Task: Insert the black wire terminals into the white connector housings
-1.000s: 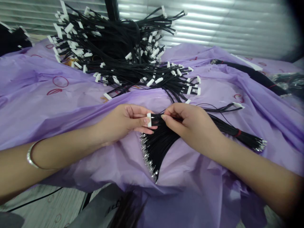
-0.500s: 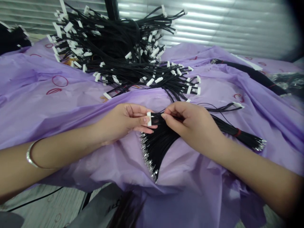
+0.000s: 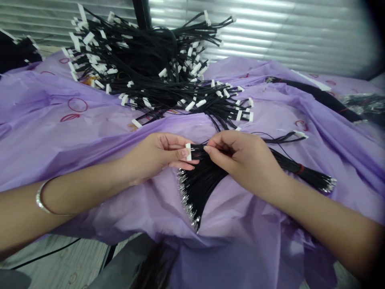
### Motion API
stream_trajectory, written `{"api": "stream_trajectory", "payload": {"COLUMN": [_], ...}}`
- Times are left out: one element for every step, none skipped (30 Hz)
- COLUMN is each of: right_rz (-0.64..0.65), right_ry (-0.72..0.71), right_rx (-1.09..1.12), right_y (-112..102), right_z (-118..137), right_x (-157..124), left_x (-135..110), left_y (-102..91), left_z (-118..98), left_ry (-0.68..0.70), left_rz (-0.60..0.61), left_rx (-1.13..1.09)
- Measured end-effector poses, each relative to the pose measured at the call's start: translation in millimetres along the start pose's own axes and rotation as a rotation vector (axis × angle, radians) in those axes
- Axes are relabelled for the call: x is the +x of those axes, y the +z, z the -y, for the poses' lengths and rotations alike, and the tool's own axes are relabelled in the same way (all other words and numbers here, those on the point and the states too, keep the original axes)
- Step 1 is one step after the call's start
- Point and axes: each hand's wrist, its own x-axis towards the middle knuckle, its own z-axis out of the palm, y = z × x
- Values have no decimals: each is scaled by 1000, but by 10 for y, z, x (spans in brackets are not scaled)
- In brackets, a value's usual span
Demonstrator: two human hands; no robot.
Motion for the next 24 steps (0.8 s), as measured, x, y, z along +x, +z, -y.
{"api": "stream_trajectory", "payload": {"right_rz": [-6,-8,-3,7,18,28,36,41,42,41,40,36,33,33,33,31,30,30,29,27,29,29,32,33], "right_ry": [3,6,10,14,17,18,18,17,15,11,7,3,-3,-8,-13,-19,-24,-31,-35,-38,-40,-39,-39,-40], "right_rx": [-9,-16,-16,-8,5,20,34,45,51,52,48,43,38,33,30,31,33,37,40,41,41,39,35,33], "right_y": [2,3,1,-3,-8,-13,-17,-20,-20,-17,-11,-2,8,18,28,36,43,49,54,60,67,76,87,100], "right_z": [0,0,1,3,5,8,10,12,13,12,9,6,2,-3,-7,-10,-12,-14,-14,-14,-14,-14,-15,-17], "right_x": [0,0,2,5,7,7,7,5,2,-2,-6,-9,-12,-13,-14,-15,-16,-17,-19,-22,-25,-28,-31,-33], "left_x": [0,0,0,-1,-2,-3,-4,-4,-4,-3,-3,-3,-3,-4,-5,-7,-9,-11,-13,-16,-20,-23,-26,-28], "left_y": [-3,-6,-8,-8,-7,-5,-2,1,4,6,8,9,8,7,5,3,1,1,1,1,3,5,8,11], "left_z": [0,0,-1,-3,-6,-9,-12,-14,-16,-16,-16,-15,-13,-11,-10,-9,-9,-10,-11,-12,-12,-13,-13,-13], "left_ry": [0,2,4,5,4,3,0,-2,-5,-5,-4,-3,-2,0,0,2,3,4,4,3,1,0,-3,-5], "left_rz": [7,12,14,12,8,3,-2,-7,-8,-7,-4,-1,3,7,11,15,22,28,35,38,38,35,32,28], "left_rx": [4,8,8,6,3,-1,-3,-5,-7,-10,-12,-10,-6,0,8,17,25,33,41,50,58,64,70,74]}}
